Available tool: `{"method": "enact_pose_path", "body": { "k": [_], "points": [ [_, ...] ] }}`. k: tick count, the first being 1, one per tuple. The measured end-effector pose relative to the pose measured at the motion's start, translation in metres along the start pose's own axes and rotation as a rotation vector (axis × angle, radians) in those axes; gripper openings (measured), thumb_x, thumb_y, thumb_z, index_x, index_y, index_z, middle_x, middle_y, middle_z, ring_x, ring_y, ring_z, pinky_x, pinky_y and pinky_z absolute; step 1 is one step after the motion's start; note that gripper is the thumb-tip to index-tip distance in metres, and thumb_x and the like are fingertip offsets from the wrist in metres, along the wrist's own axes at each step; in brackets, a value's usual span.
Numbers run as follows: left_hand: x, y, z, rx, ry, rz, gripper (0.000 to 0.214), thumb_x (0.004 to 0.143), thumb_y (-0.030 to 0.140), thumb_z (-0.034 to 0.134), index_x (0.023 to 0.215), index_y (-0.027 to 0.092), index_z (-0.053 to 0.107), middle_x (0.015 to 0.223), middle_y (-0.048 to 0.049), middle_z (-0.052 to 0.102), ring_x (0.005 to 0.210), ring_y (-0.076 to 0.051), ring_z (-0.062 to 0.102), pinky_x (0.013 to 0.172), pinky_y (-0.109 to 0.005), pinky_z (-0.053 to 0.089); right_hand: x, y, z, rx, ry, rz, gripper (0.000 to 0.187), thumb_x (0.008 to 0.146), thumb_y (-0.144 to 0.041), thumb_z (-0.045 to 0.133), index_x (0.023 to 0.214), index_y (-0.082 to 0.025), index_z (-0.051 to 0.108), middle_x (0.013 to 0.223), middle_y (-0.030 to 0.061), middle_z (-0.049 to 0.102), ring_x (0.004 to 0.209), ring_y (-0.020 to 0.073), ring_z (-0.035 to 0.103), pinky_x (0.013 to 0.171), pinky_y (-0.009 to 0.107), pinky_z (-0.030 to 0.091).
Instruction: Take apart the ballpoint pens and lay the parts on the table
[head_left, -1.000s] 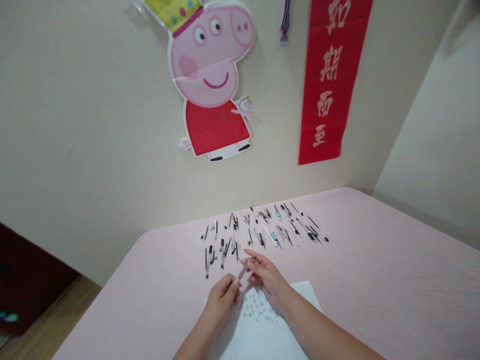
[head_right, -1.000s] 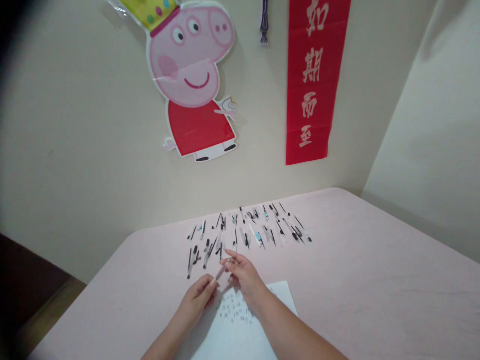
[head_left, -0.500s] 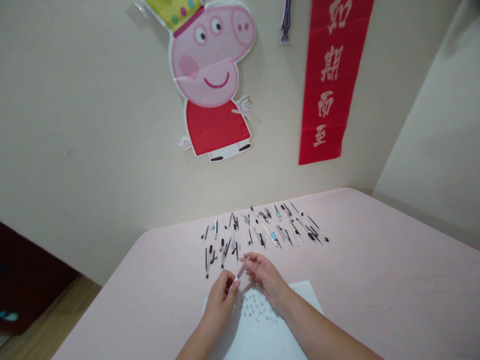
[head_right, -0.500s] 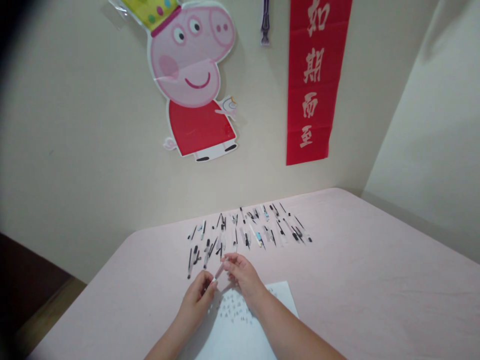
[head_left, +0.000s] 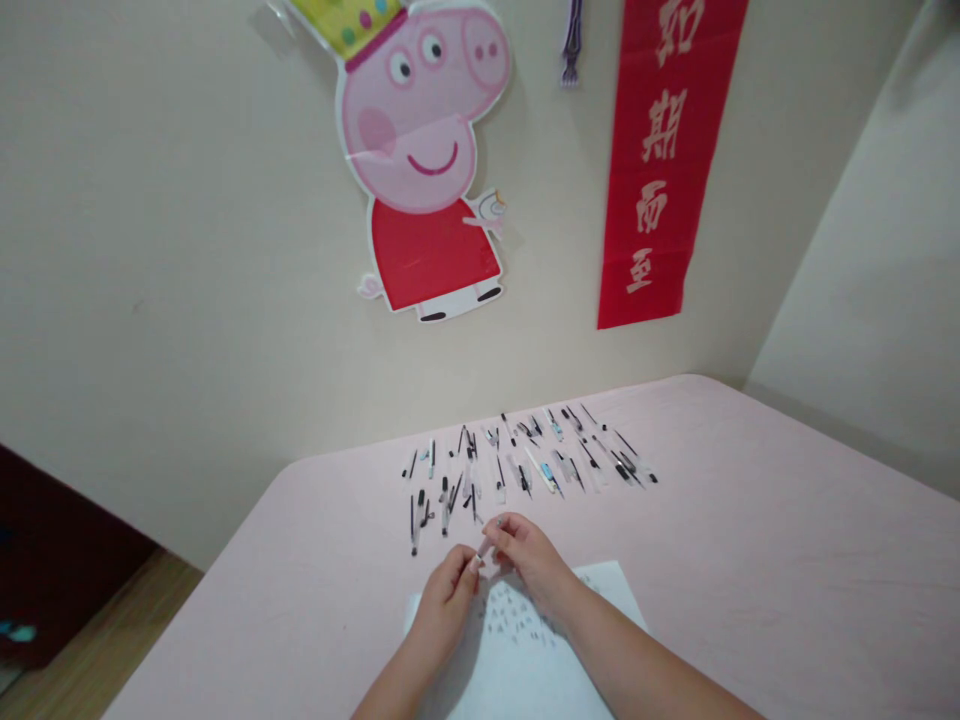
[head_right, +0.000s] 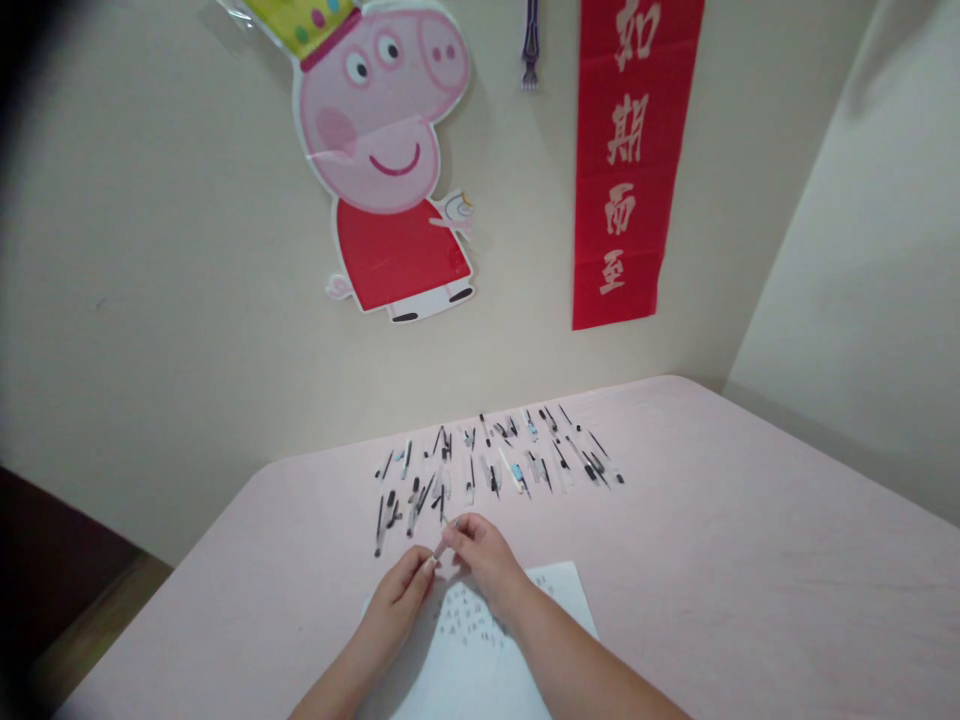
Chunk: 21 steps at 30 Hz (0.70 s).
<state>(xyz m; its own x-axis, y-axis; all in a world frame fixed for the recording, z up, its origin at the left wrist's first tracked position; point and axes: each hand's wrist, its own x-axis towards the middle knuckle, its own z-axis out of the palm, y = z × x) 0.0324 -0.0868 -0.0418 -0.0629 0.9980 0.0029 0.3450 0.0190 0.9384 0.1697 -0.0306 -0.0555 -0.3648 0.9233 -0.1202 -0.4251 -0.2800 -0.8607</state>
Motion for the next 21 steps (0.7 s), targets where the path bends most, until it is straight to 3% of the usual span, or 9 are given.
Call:
{"method": "enact_pose_path", "body": {
  "k": [3,10,21],
  "points": [
    [0.0012,0.0004,-0.0002,-0.048,-0.006,-0.023,0.04,0.076,0.058,0.055,0.068,0.019,0.054,0.057,0.0039,0.042,0.056,-0.013,0.039,0.055,-0.025,0.029,-0.0005,-0.0001,-0.0002,-0.028,0.002,-0.011,0.035,0.06,-0.046,0.079,0.067,-0.017,0.06,0.057,-0.0047,0.052,0.053,0.0088,0.044,0.052,0.022,0.031],
    [0.0035,-0.0053,-0.0003,-0.237,-0.141,-0.243,0.05,0.069,0.069,0.055,0.075,0.019,0.051,0.052,0.0081,0.036,0.044,-0.007,0.026,0.046,-0.022,0.018,-0.0009,0.0008,-0.0005,0.005,-0.05,-0.001,0.038,0.062,-0.046,0.077,0.087,-0.018,0.069,0.069,-0.0018,0.059,0.057,0.0093,0.046,0.055,0.023,0.035],
    [0.0033,-0.0032,-0.0008,-0.152,-0.049,-0.062,0.05,0.067,0.068,0.06,0.069,0.018,0.054,0.058,0.0047,0.042,0.056,-0.011,0.036,0.054,-0.023,0.028,-0.0003,0.0006,0.0005,0.054,-0.041,-0.016,0.053,0.059,-0.033,0.08,0.106,-0.022,0.059,0.076,-0.0022,0.059,0.064,0.0123,0.055,0.056,0.023,0.039]
  ]
}}
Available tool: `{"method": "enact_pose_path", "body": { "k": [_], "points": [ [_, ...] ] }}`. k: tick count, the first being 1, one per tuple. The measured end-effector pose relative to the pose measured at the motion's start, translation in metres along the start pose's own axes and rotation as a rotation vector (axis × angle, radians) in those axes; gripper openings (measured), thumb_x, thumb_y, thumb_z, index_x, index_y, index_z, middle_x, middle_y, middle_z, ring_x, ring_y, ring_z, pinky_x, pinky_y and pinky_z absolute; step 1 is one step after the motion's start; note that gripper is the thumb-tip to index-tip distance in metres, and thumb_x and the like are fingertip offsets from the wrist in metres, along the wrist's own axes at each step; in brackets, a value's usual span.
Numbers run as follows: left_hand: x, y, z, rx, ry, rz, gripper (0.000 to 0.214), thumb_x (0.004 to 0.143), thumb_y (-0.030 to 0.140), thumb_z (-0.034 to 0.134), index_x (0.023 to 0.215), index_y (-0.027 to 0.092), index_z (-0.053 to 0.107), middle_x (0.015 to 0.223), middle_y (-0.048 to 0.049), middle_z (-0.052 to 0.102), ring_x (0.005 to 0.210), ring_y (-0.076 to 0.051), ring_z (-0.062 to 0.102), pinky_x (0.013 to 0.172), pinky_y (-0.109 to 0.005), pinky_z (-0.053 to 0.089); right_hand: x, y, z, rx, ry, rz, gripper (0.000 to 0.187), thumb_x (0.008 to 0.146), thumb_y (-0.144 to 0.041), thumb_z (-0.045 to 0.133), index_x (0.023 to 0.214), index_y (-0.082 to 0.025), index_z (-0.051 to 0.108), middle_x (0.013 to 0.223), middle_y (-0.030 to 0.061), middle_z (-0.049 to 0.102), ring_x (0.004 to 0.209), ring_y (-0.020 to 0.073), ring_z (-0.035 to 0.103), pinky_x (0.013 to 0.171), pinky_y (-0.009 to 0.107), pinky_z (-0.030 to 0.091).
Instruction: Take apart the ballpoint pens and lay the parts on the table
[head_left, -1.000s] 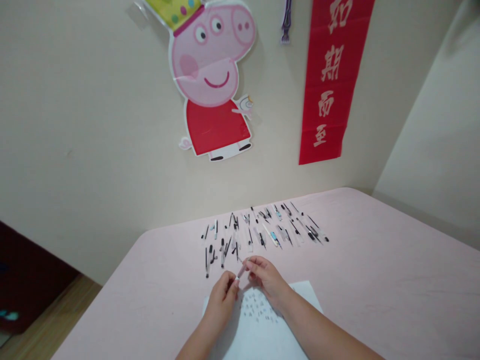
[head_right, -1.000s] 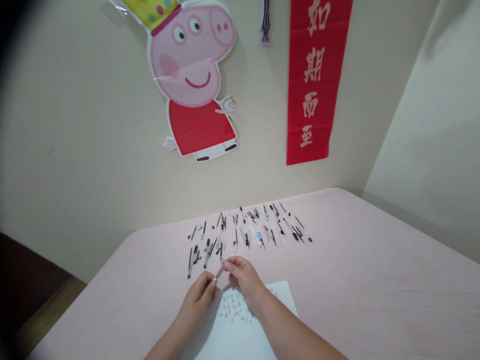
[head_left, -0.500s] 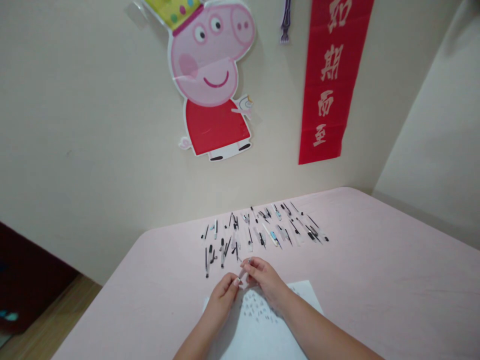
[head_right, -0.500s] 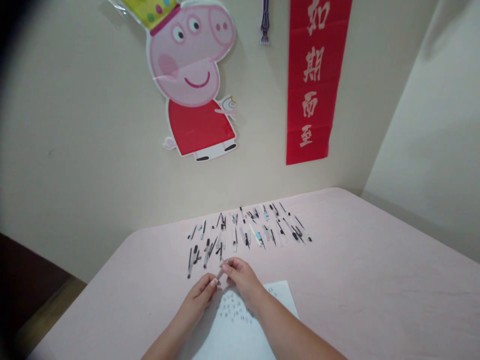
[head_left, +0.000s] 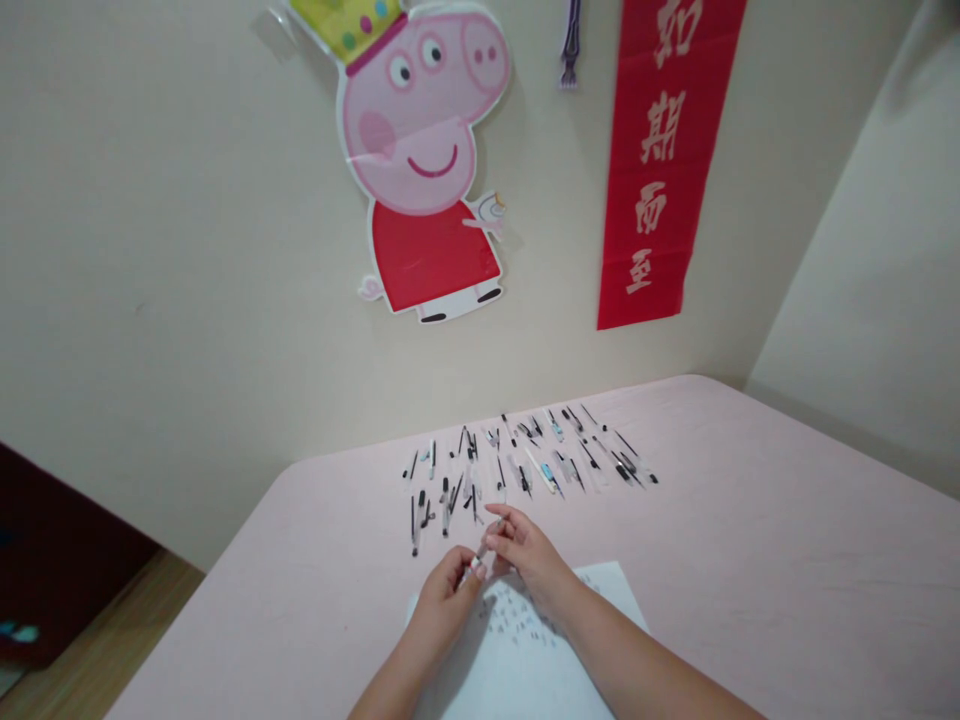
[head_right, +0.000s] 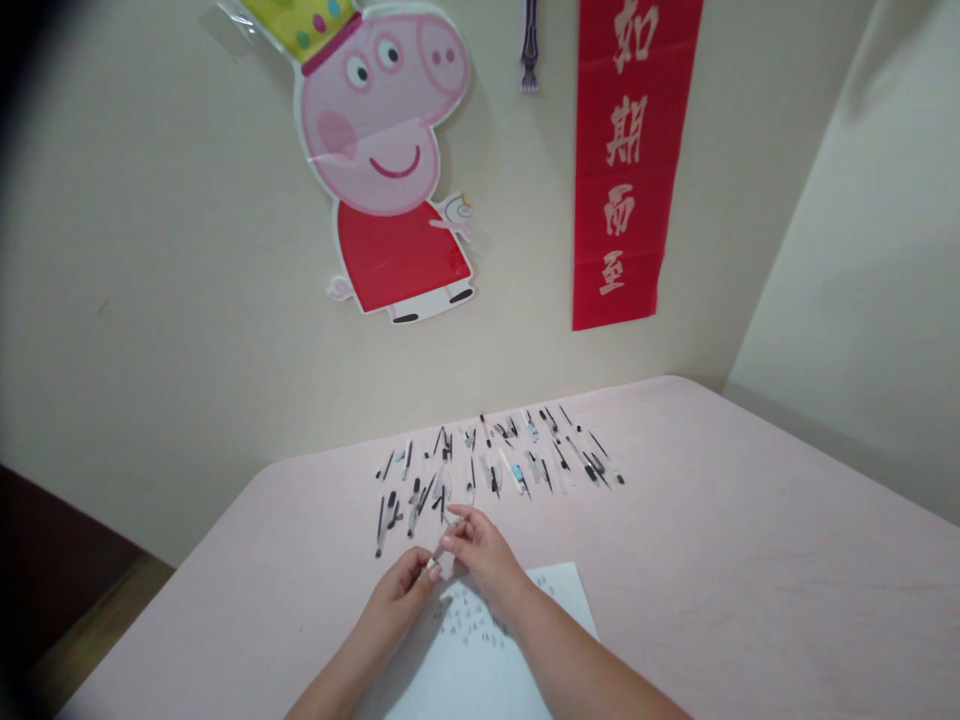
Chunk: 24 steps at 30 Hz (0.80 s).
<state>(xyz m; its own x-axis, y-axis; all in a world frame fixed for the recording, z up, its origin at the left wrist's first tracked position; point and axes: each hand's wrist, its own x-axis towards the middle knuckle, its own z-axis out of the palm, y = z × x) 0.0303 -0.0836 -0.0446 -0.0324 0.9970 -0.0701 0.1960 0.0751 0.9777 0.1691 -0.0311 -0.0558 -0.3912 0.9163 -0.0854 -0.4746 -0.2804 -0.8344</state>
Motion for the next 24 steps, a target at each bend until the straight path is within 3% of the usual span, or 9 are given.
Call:
{"method": "enact_pose_path", "body": {
  "k": [5,12,18,24],
  "points": [
    [0.002,-0.003,-0.002,0.017,0.039,0.02,0.049,0.068,0.066,0.061,0.067,0.018,0.055,0.06,0.0034,0.044,0.059,-0.012,0.038,0.057,-0.024,0.029,-0.001,-0.002,0.0,0.012,-0.019,-0.028,0.068,0.061,-0.035,0.079,0.122,-0.025,0.05,0.095,0.0028,0.063,0.07,0.0132,0.056,0.065,0.028,0.043],
    [0.002,-0.005,-0.002,0.064,0.011,-0.007,0.047,0.068,0.065,0.061,0.065,0.018,0.052,0.055,0.0058,0.038,0.054,-0.011,0.033,0.053,-0.024,0.023,-0.001,-0.002,0.0,-0.02,0.031,-0.031,0.059,0.061,-0.034,0.08,0.114,-0.025,0.058,0.075,-0.0035,0.055,0.063,0.0112,0.051,0.056,0.023,0.038],
    [0.004,-0.009,-0.001,0.039,0.01,-0.033,0.046,0.069,0.063,0.06,0.066,0.018,0.052,0.052,0.0074,0.035,0.05,-0.009,0.029,0.05,-0.023,0.021,0.0,-0.003,-0.001,0.007,0.027,-0.046,0.061,0.061,-0.03,0.079,0.117,-0.026,0.055,0.096,0.0019,0.062,0.078,0.015,0.056,0.068,0.028,0.043],
    [0.001,-0.007,-0.001,0.042,-0.001,-0.053,0.046,0.068,0.064,0.061,0.066,0.018,0.053,0.051,0.0067,0.037,0.048,-0.009,0.031,0.048,-0.023,0.021,0.004,0.004,-0.004,0.032,0.065,-0.045,0.059,0.06,-0.033,0.08,0.114,-0.025,0.057,0.077,-0.0042,0.054,0.066,0.0111,0.052,0.061,0.024,0.04]
  ]
}}
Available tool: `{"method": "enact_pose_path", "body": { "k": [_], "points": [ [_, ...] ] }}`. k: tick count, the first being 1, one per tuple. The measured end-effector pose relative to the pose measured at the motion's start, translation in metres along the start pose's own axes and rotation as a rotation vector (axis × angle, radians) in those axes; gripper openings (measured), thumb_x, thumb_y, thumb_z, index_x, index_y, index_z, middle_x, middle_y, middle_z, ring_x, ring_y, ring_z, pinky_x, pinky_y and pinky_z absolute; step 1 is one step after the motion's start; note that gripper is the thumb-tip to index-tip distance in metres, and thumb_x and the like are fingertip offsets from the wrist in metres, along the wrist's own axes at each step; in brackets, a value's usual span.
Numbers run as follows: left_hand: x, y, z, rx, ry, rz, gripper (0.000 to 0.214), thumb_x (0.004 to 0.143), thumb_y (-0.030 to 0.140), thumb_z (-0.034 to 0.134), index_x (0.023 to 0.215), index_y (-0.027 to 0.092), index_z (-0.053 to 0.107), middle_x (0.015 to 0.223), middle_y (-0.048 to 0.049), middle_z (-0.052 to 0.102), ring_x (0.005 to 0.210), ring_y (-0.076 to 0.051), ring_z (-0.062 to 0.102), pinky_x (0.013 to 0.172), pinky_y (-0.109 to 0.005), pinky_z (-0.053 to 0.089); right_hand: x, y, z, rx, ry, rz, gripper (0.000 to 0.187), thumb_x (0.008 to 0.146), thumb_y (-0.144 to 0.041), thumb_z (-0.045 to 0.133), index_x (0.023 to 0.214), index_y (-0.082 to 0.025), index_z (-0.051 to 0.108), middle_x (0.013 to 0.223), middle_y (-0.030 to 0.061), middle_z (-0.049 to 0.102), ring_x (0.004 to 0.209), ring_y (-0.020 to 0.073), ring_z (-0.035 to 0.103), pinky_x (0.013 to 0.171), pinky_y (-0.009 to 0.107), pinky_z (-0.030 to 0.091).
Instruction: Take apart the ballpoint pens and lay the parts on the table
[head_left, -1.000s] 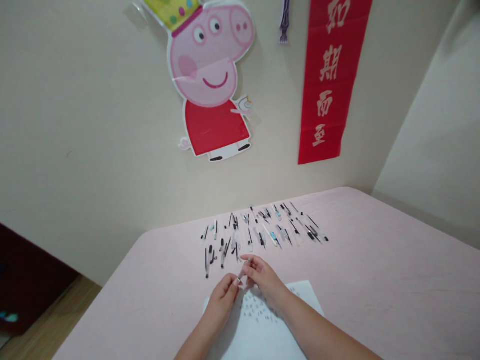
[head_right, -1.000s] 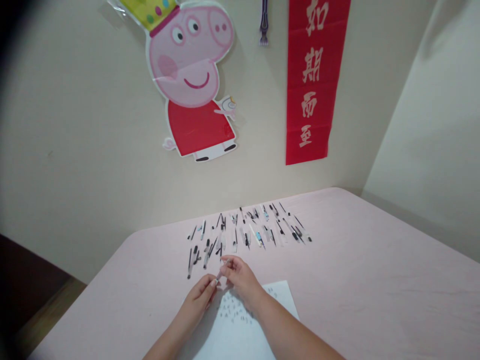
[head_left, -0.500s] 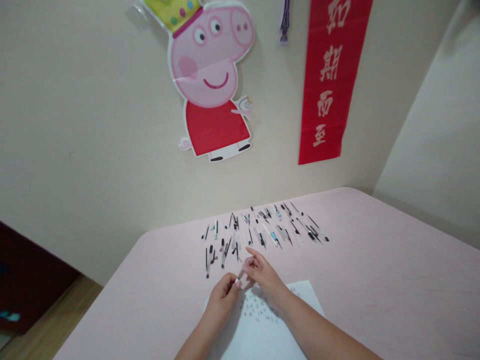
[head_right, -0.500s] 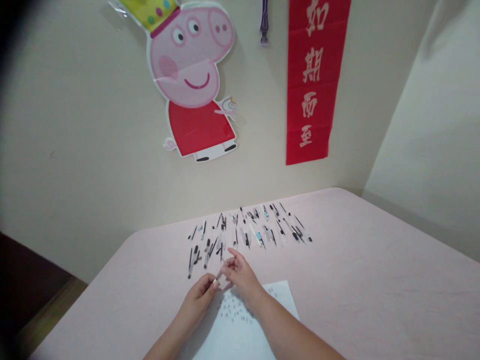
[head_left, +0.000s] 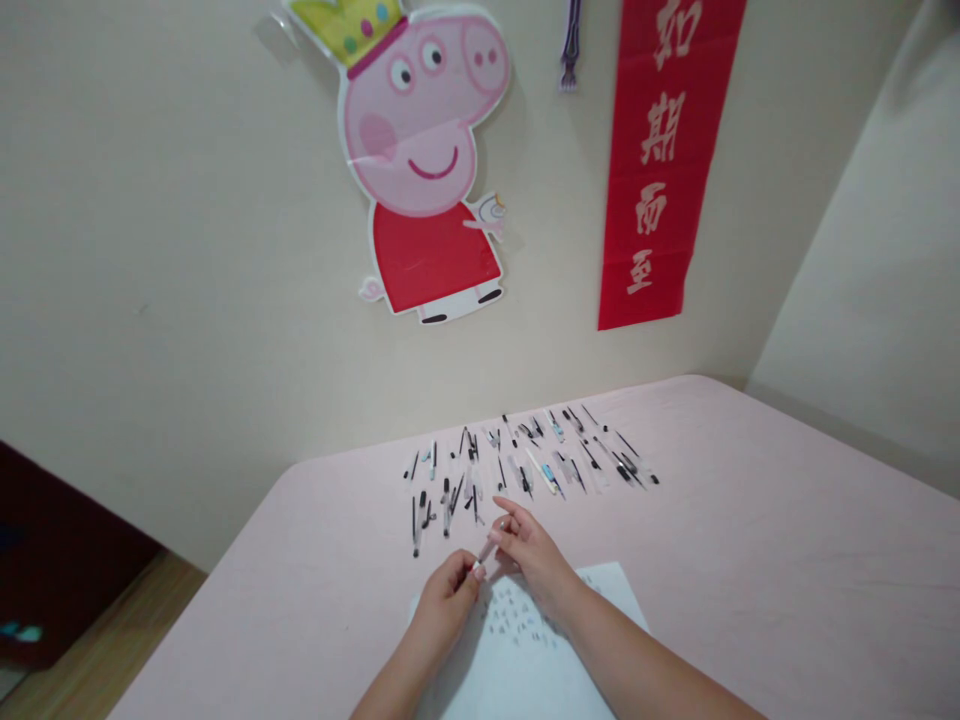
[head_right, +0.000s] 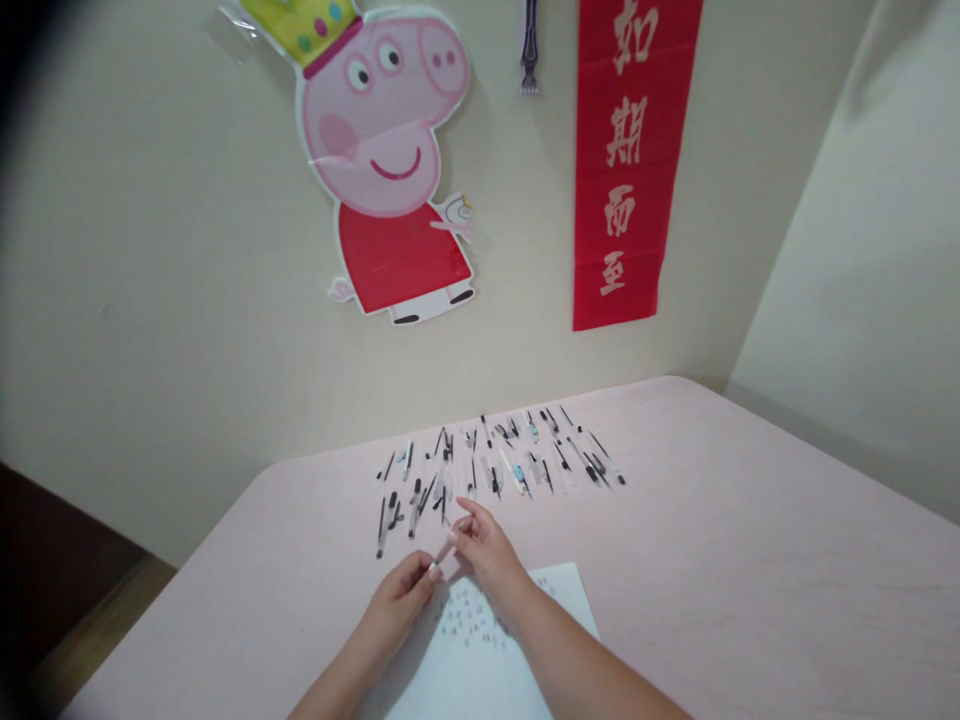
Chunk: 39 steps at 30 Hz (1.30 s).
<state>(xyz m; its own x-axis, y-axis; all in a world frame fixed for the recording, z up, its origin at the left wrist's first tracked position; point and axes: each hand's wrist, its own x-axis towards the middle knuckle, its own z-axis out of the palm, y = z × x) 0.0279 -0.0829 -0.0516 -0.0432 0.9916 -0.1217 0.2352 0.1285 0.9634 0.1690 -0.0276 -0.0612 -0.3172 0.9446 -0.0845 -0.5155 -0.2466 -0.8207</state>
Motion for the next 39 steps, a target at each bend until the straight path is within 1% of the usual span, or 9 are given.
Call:
{"method": "enact_pose_path", "body": {
  "k": [6,10,14,17,23,29,34,37,39],
  "points": [
    [-0.001,0.005,-0.003,0.009,-0.025,-0.104,0.055,0.069,0.071,0.053,0.07,0.016,0.06,0.052,0.0038,0.042,0.045,-0.009,0.034,0.044,-0.023,0.021,0.001,-0.003,-0.002,0.033,0.017,-0.007,0.059,0.061,-0.032,0.079,0.115,-0.022,0.056,0.086,0.0005,0.063,0.072,0.0133,0.055,0.065,0.025,0.041],
    [0.0,0.005,-0.006,0.041,-0.032,-0.066,0.057,0.07,0.071,0.052,0.072,0.015,0.062,0.05,0.0046,0.04,0.045,-0.009,0.033,0.045,-0.023,0.022,0.003,-0.005,-0.004,0.062,0.105,-0.033,0.057,0.06,-0.032,0.08,0.111,-0.022,0.058,0.086,0.0012,0.065,0.073,0.0141,0.057,0.066,0.026,0.043],
    [0.0,0.008,-0.014,0.136,-0.055,-0.031,0.05,0.072,0.064,0.055,0.071,0.015,0.062,0.052,0.0042,0.041,0.048,-0.01,0.035,0.048,-0.024,0.023,0.007,-0.006,-0.007,0.083,0.199,-0.077,0.053,0.059,-0.031,0.08,0.107,-0.02,0.061,0.087,0.0024,0.066,0.071,0.0139,0.057,0.067,0.027,0.044],
    [0.002,0.009,-0.023,0.169,-0.061,-0.005,0.044,0.071,0.06,0.058,0.067,0.015,0.059,0.054,0.0036,0.043,0.051,-0.011,0.036,0.051,-0.024,0.025,0.01,-0.005,-0.01,0.135,0.266,-0.104,0.051,0.056,-0.029,0.082,0.102,-0.021,0.064,0.085,0.0006,0.066,0.071,0.0132,0.057,0.069,0.027,0.045],
    [0.006,0.003,-0.039,0.157,-0.041,0.003,0.037,0.071,0.053,0.062,0.067,0.016,0.06,0.057,0.0016,0.048,0.055,-0.012,0.04,0.053,-0.024,0.028,0.016,-0.004,-0.015,0.239,0.332,-0.104,0.04,0.051,-0.032,0.085,0.086,-0.019,0.07,0.082,0.0014,0.067,0.08,0.0155,0.06,0.079,0.028,0.048],
    [0.008,-0.003,-0.044,0.116,-0.04,-0.027,0.037,0.071,0.052,0.062,0.07,0.016,0.061,0.052,0.0043,0.046,0.049,-0.01,0.039,0.048,-0.022,0.028,0.018,-0.002,-0.02,0.238,0.332,-0.095,0.033,0.053,-0.034,0.084,0.078,-0.017,0.07,0.079,0.004,0.067,0.081,0.0179,0.06,0.08,0.03,0.05],
    [0.01,-0.004,-0.044,-0.066,-0.029,-0.105,0.039,0.068,0.054,0.066,0.071,0.015,0.06,0.053,0.0029,0.053,0.043,-0.008,0.044,0.042,-0.02,0.028,0.018,-0.003,-0.019,0.262,0.33,-0.108,0.03,0.054,-0.034,0.083,0.075,-0.017,0.07,0.078,0.0038,0.066,0.08,0.0177,0.06,0.079,0.029,0.049],
    [0.007,0.003,-0.036,-0.235,-0.012,-0.174,0.04,0.07,0.056,0.065,0.073,0.016,0.058,0.06,-0.0001,0.06,0.047,-0.009,0.052,0.042,-0.019,0.032,0.015,-0.005,-0.015,0.243,0.271,-0.06,0.03,0.054,-0.033,0.083,0.075,-0.017,0.071,0.078,0.003,0.066,0.078,0.0156,0.059,0.077,0.027,0.048],
    [0.003,0.011,-0.029,-0.313,-0.048,-0.213,0.042,0.071,0.057,0.064,0.076,0.016,0.057,0.066,-0.0025,0.063,0.054,-0.011,0.058,0.046,-0.019,0.037,0.012,-0.005,-0.01,0.205,0.197,-0.028,0.029,0.055,-0.032,0.083,0.076,-0.016,0.071,0.076,0.0024,0.066,0.075,0.0146,0.059,0.075,0.026,0.047]
  ]
}}
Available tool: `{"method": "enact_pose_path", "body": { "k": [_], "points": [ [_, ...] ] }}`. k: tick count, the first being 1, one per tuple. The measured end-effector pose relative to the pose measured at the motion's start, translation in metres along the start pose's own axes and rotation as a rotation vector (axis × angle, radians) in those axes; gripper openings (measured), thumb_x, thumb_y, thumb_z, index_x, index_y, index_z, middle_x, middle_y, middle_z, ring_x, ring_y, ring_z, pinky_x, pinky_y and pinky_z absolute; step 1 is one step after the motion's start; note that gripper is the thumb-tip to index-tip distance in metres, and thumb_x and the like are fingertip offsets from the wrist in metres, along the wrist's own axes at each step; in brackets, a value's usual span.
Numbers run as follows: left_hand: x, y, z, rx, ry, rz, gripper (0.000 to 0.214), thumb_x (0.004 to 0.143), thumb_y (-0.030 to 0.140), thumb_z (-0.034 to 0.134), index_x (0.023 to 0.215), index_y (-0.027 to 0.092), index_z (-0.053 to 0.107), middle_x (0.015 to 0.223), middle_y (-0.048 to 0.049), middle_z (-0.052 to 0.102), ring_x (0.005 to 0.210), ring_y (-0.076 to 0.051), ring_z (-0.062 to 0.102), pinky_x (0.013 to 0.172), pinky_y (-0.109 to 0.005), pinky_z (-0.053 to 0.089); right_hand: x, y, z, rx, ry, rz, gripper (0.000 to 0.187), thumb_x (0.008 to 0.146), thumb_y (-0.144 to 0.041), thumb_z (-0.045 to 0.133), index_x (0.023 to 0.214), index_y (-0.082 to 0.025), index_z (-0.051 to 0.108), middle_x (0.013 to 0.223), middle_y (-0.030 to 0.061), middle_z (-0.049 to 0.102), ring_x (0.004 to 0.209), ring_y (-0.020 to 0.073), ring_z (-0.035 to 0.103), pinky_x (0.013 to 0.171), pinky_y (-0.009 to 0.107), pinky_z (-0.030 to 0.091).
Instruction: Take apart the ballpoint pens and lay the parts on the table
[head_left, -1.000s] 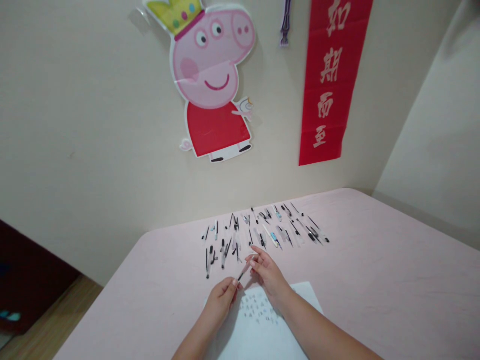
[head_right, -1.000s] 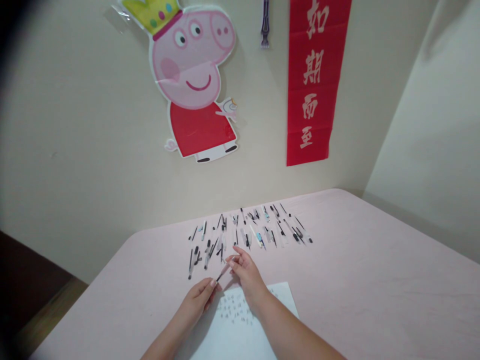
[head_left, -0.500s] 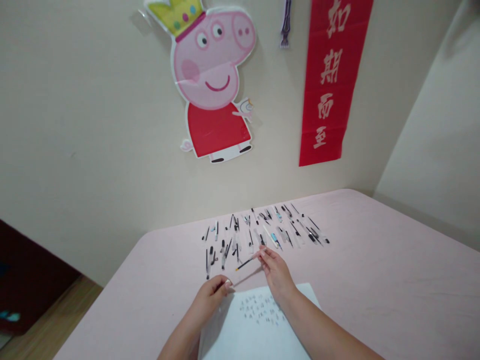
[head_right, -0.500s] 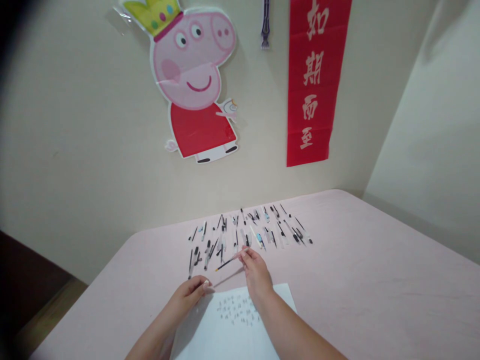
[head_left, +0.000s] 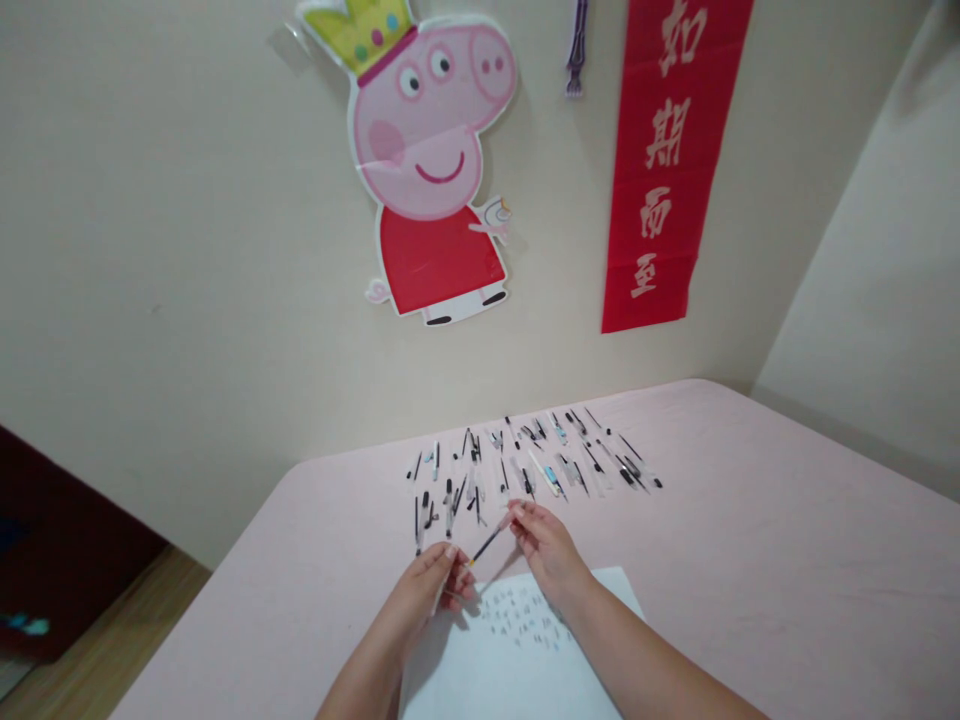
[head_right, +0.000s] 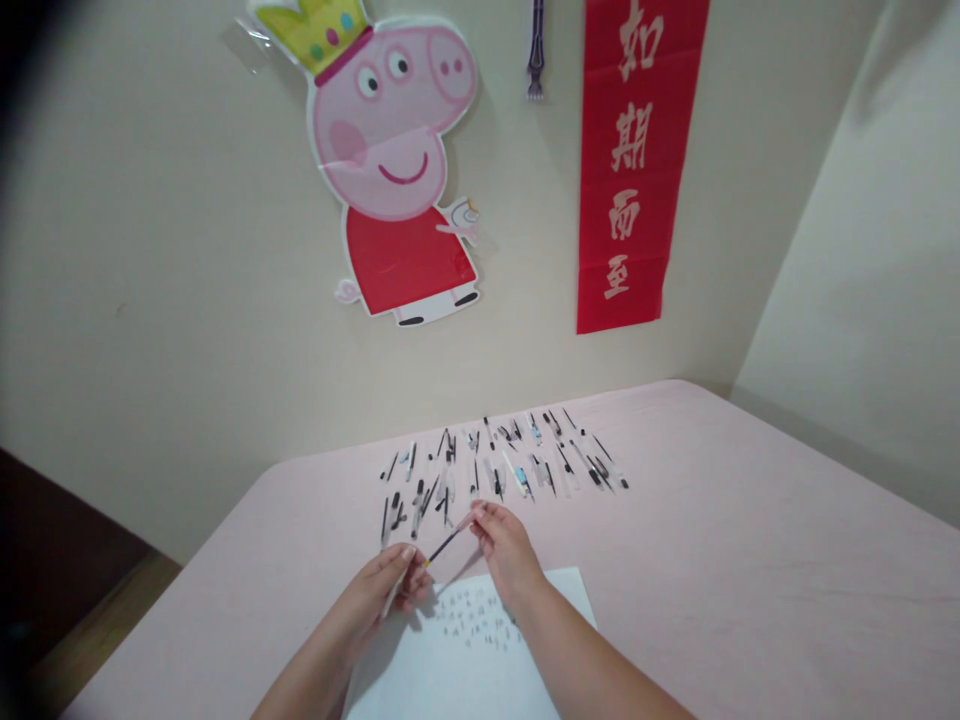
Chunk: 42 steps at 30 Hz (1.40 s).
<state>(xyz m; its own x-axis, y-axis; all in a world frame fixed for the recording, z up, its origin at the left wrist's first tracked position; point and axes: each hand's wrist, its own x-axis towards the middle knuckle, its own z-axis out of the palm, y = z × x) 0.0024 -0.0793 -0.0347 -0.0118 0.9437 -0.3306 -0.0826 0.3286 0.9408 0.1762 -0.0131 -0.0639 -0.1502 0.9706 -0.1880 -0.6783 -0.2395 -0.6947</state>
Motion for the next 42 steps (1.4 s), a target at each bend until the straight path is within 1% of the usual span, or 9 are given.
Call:
{"method": "enact_pose_path", "body": {
  "k": [4,9,12,17,23,30,35,39,42],
  "points": [
    [-0.008,0.004,0.017,-0.053,-0.093,-0.074,0.044,0.07,0.057,0.066,0.079,0.016,0.054,0.072,-0.0042,0.065,0.056,-0.011,0.059,0.048,-0.02,0.04,-0.008,0.003,0.006,-0.067,-0.103,0.045,0.03,0.055,-0.031,0.083,0.077,-0.015,0.071,0.072,0.0017,0.066,0.068,0.0132,0.057,0.069,0.025,0.045],
    [-0.009,0.005,0.021,-0.019,-0.131,-0.072,0.042,0.071,0.055,0.067,0.081,0.017,0.053,0.057,0.0073,0.047,0.038,-0.001,0.032,0.036,-0.017,0.016,-0.008,0.003,0.007,-0.085,-0.102,0.028,0.031,0.054,-0.032,0.083,0.077,-0.016,0.071,0.071,0.0011,0.065,0.067,0.0133,0.055,0.066,0.024,0.044],
    [-0.008,0.007,0.016,0.017,-0.137,-0.077,0.045,0.068,0.057,0.068,0.081,0.017,0.052,0.056,0.0086,0.044,0.038,-0.001,0.029,0.037,-0.017,0.013,-0.005,-0.001,0.005,-0.046,-0.044,-0.041,0.03,0.056,-0.035,0.082,0.077,-0.018,0.069,0.073,0.0016,0.066,0.071,0.0144,0.057,0.067,0.025,0.044],
    [-0.007,0.007,0.01,0.024,-0.104,-0.061,0.04,0.07,0.053,0.068,0.077,0.018,0.05,0.056,0.0056,0.05,0.04,-0.003,0.039,0.036,-0.017,0.017,-0.003,-0.005,0.002,-0.062,0.001,-0.087,0.032,0.063,-0.04,0.078,0.083,-0.019,0.066,0.072,0.0009,0.065,0.069,0.0139,0.056,0.062,0.024,0.044],
    [0.002,0.005,0.024,-0.118,0.023,-0.036,0.029,0.075,0.042,0.067,0.078,0.017,0.052,0.061,0.0018,0.058,0.043,-0.006,0.047,0.037,-0.016,0.025,-0.011,0.007,0.007,-0.296,-0.181,-0.049,0.044,0.064,-0.044,0.077,0.094,-0.016,0.063,0.06,-0.0033,0.059,0.053,0.0111,0.052,0.049,0.022,0.038],
    [0.012,0.002,0.044,-0.174,-0.027,0.028,0.028,0.078,0.042,0.064,0.08,0.014,0.056,0.049,0.0027,0.054,0.037,-0.007,0.043,0.033,-0.016,0.021,-0.013,0.016,0.005,-0.492,-0.183,-0.159,0.038,0.064,-0.041,0.076,0.09,-0.017,0.062,0.065,-0.0027,0.058,0.058,0.0133,0.057,0.054,0.025,0.045],
    [0.01,0.006,0.053,-0.301,-0.014,-0.091,0.017,0.081,0.032,0.061,0.084,0.015,0.058,0.062,0.0004,0.06,0.05,-0.009,0.055,0.041,-0.016,0.039,-0.011,0.022,0.001,-0.551,-0.164,-0.208,0.039,0.069,-0.04,0.071,0.1,-0.02,0.059,0.07,-0.0035,0.056,0.053,0.0118,0.053,0.047,0.024,0.045],
    [0.008,0.007,0.053,-0.356,-0.035,-0.112,0.013,0.083,0.029,0.058,0.083,0.015,0.059,0.061,0.0003,0.059,0.05,-0.009,0.055,0.044,-0.016,0.042,-0.013,0.021,0.002,-0.576,-0.176,-0.28,0.036,0.073,-0.039,0.068,0.102,-0.021,0.057,0.074,-0.0028,0.057,0.056,0.012,0.054,0.052,0.025,0.046],
    [0.012,0.006,0.044,-0.331,-0.034,-0.083,0.018,0.079,0.032,0.064,0.08,0.016,0.056,0.06,0.0014,0.056,0.047,-0.007,0.051,0.043,-0.016,0.039,-0.015,0.017,0.003,-0.596,-0.152,-0.339,0.036,0.074,-0.038,0.067,0.104,-0.02,0.058,0.077,-0.0009,0.059,0.064,0.0132,0.055,0.06,0.025,0.045]
  ]
}}
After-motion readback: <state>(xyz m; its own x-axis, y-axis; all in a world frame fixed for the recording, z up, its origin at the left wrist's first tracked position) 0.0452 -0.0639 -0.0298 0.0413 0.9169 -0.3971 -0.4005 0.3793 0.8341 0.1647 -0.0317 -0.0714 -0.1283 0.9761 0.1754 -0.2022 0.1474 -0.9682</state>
